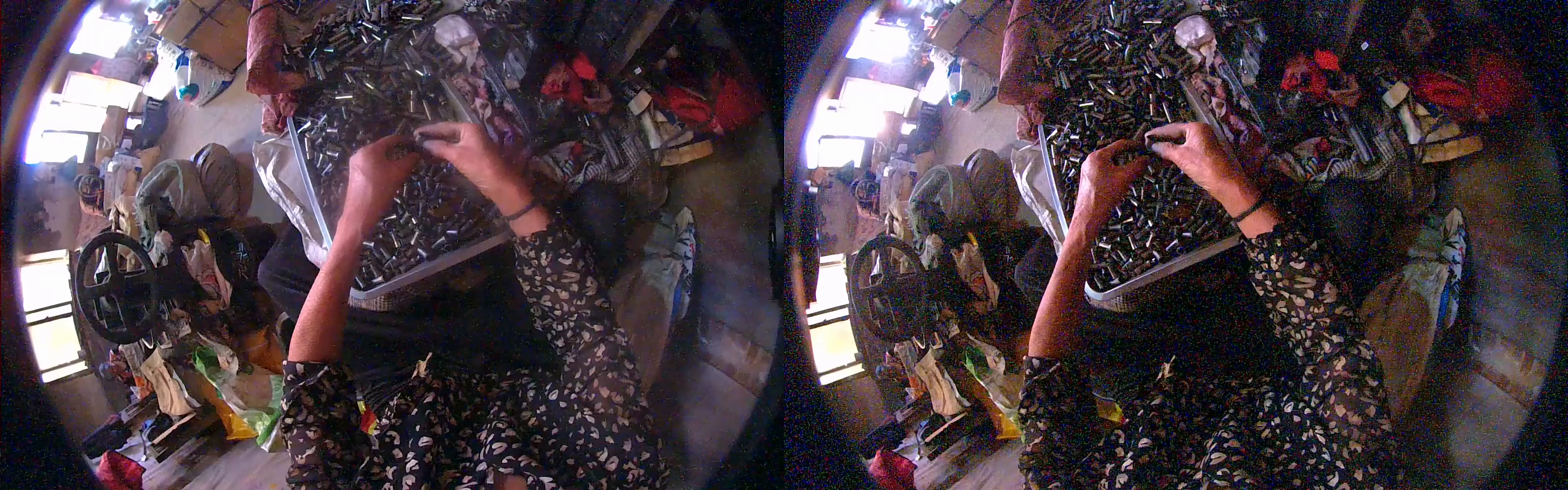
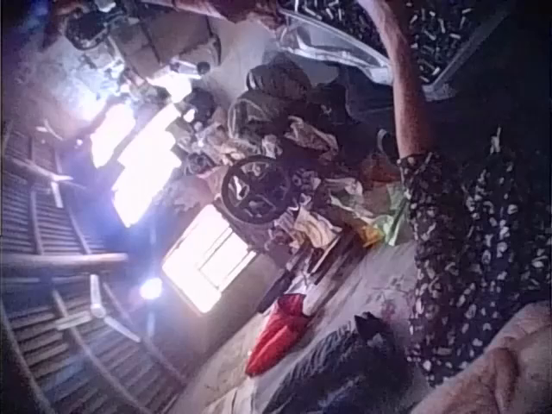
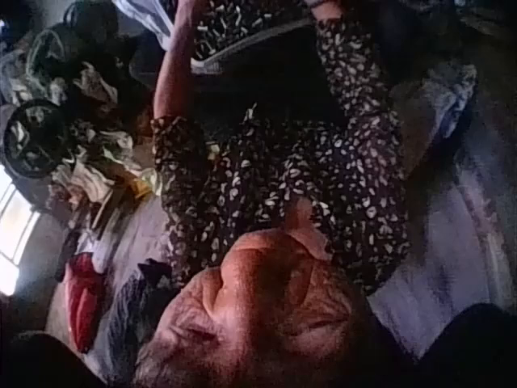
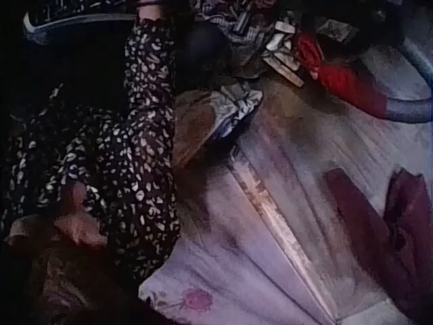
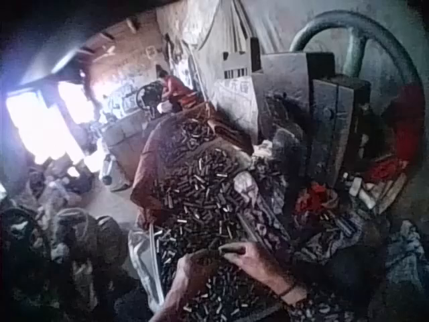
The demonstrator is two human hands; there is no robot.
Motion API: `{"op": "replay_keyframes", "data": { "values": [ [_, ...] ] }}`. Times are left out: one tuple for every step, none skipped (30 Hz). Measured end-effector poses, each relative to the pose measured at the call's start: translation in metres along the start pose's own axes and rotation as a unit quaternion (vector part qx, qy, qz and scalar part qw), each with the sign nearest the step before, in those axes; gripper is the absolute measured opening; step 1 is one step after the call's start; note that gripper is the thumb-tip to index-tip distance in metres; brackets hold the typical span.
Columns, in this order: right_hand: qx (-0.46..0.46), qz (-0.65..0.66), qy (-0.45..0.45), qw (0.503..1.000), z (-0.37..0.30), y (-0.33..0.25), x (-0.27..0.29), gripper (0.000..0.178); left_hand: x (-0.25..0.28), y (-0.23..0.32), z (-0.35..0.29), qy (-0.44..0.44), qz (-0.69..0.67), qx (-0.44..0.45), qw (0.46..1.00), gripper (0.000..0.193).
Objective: The person sorts through small metal parts in a tray and fits components together by hand.
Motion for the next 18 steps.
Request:
{"op": "replay_keyframes", "data": {
  "values": [
    [-0.033,0.032,0.013,0.999,-0.001,-0.001,0.001,0.021,0.001,0.002,-0.001,0.000,0.020,0.004,1.000,0.029],
    [-0.066,0.063,0.026,0.995,-0.001,-0.002,0.001,0.021,0.003,0.003,-0.001,-0.001,0.041,0.009,0.999,0.028],
    [-0.066,0.062,0.025,0.996,-0.002,-0.005,0.004,0.021,0.003,0.004,-0.001,0.000,0.040,0.008,0.999,0.028],
    [-0.051,0.059,0.041,0.996,-0.002,-0.008,0.007,0.022,0.002,0.004,0.000,-0.014,0.015,0.028,0.999,0.028],
    [-0.036,0.056,0.057,0.996,-0.003,-0.009,0.010,0.022,0.001,0.003,0.000,-0.029,-0.010,0.048,0.998,0.028],
    [-0.043,0.014,0.047,0.998,-0.005,-0.008,0.007,0.022,0.001,-0.001,0.001,-0.031,-0.009,0.048,0.998,0.028],
    [-0.044,0.015,0.048,0.998,-0.006,-0.007,0.003,0.022,0.000,-0.006,0.001,-0.045,-0.079,0.033,0.995,0.029],
    [-0.026,0.007,0.036,0.999,-0.006,-0.007,-0.002,0.023,-0.002,-0.010,0.002,-0.058,-0.148,0.018,0.987,0.029],
    [-0.006,-0.003,0.023,1.000,-0.005,-0.006,-0.004,0.024,-0.002,-0.009,0.002,-0.058,-0.148,0.018,0.987,0.029],
    [-0.009,0.004,0.021,1.000,-0.004,-0.005,-0.003,0.026,-0.002,-0.009,0.003,-0.041,-0.138,0.024,0.989,0.028],
    [-0.008,0.004,0.020,1.000,-0.003,-0.005,-0.001,0.026,-0.002,-0.008,0.003,-0.024,-0.127,0.030,0.991,0.028],
    [-0.022,-0.024,0.000,0.999,-0.004,-0.009,0.001,0.026,-0.002,-0.006,0.002,-0.025,-0.127,0.030,0.991,0.028],
    [-0.035,-0.052,-0.021,0.998,-0.004,-0.010,0.001,0.026,-0.002,-0.003,0.001,-0.026,-0.120,0.030,0.992,0.028],
    [-0.036,-0.052,-0.021,0.998,-0.003,-0.007,0.001,0.026,-0.002,-0.001,0.000,-0.026,-0.112,0.030,0.993,0.028],
    [-0.027,-0.035,0.000,0.999,-0.003,-0.004,0.000,0.026,-0.001,0.006,-0.002,-0.028,-0.112,0.030,0.993,0.028],
    [-0.019,-0.019,0.022,0.999,-0.003,-0.001,0.001,0.027,0.001,0.014,-0.004,-0.033,-0.089,0.034,0.995,0.028],
    [-0.020,-0.020,0.024,0.999,-0.003,0.002,0.003,0.027,0.000,0.018,-0.005,-0.038,-0.065,0.038,0.996,0.028],
    [-0.026,0.001,0.034,0.999,-0.002,0.000,0.003,0.027,0.002,0.017,-0.005,-0.036,-0.065,0.039,0.996,0.028]
  ]
}}
Point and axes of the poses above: each hand's wrist, its own z-axis towards the middle knuckle, its own x-axis out of the back of the hand, y = z × x, the point moved 2 cm from there along z, towards the middle knuckle, and after that the axes turned 12 degrees about -y, right-handed, at the moved point
